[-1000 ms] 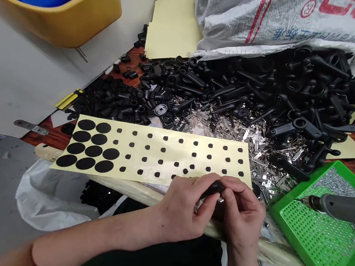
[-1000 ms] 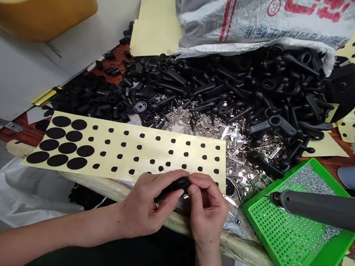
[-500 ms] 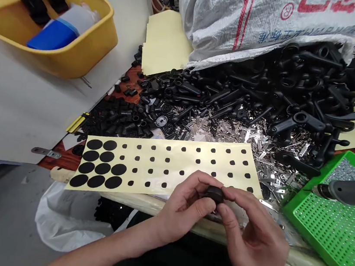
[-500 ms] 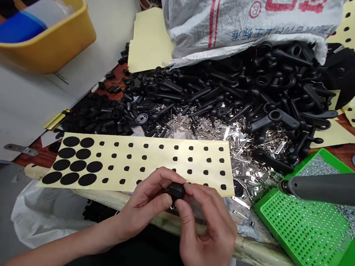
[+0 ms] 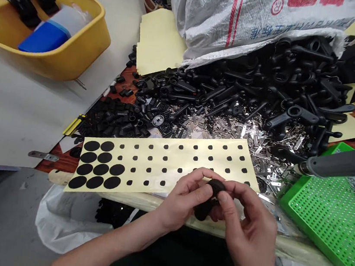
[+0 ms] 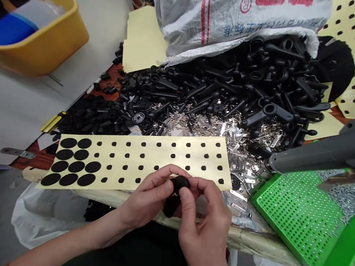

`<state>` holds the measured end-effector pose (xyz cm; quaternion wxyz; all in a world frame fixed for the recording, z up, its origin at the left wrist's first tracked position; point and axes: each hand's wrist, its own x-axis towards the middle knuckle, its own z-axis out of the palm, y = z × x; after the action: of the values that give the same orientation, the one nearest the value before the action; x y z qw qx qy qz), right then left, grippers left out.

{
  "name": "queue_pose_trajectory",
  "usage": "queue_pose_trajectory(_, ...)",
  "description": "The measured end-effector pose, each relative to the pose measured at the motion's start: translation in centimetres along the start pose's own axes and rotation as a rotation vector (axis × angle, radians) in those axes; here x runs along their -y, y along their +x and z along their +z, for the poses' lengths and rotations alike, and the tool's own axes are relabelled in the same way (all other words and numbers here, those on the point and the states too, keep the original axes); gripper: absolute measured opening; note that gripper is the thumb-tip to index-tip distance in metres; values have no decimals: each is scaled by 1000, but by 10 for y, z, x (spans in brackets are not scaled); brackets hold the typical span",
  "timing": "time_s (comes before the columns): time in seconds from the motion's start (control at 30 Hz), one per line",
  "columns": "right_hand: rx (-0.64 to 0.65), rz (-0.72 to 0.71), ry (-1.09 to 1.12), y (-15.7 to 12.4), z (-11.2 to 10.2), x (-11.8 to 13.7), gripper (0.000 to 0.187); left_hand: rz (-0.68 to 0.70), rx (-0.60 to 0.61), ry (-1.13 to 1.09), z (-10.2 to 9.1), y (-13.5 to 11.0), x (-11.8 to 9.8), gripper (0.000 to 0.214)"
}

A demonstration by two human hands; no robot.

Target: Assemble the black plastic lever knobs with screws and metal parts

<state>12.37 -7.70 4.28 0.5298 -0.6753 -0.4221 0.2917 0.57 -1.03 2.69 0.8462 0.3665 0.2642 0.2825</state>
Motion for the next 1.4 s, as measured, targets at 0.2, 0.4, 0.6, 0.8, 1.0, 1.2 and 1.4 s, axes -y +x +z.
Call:
queue_pose_trajectory(0.2, 95, 312, 291, 11, -12, 3, 27, -37, 30, 91, 6, -1, 4, 39)
queue_pose_trajectory(0.4, 84, 393, 304, 9, -18, -13, 32, -73, -53, 47, 15, 3, 10, 33)
queue_pose_trajectory(0.6, 91, 375, 339, 4, -30, -27, 33, -111, -170, 147, 29, 7, 5, 31)
queue_pose_trajectory(0.8, 71, 312, 285, 0, -34, -24, 28, -110, -79, 67, 22, 8, 9, 29)
queue_pose_trajectory(1.0, 3, -51, 2, -11, -37, -2, 22, 4, 123, -9, 12, 4, 6, 33)
queue_pose_trajectory(1.2, -171, -515, -299, -15, -31, 13, 30, 98, 183, -26, 18, 1, 4, 29)
queue_pose_trajectory(1.4, -185, -592, -390, -15, -33, 12, 28, 74, 174, -72, 21, 3, 9, 26)
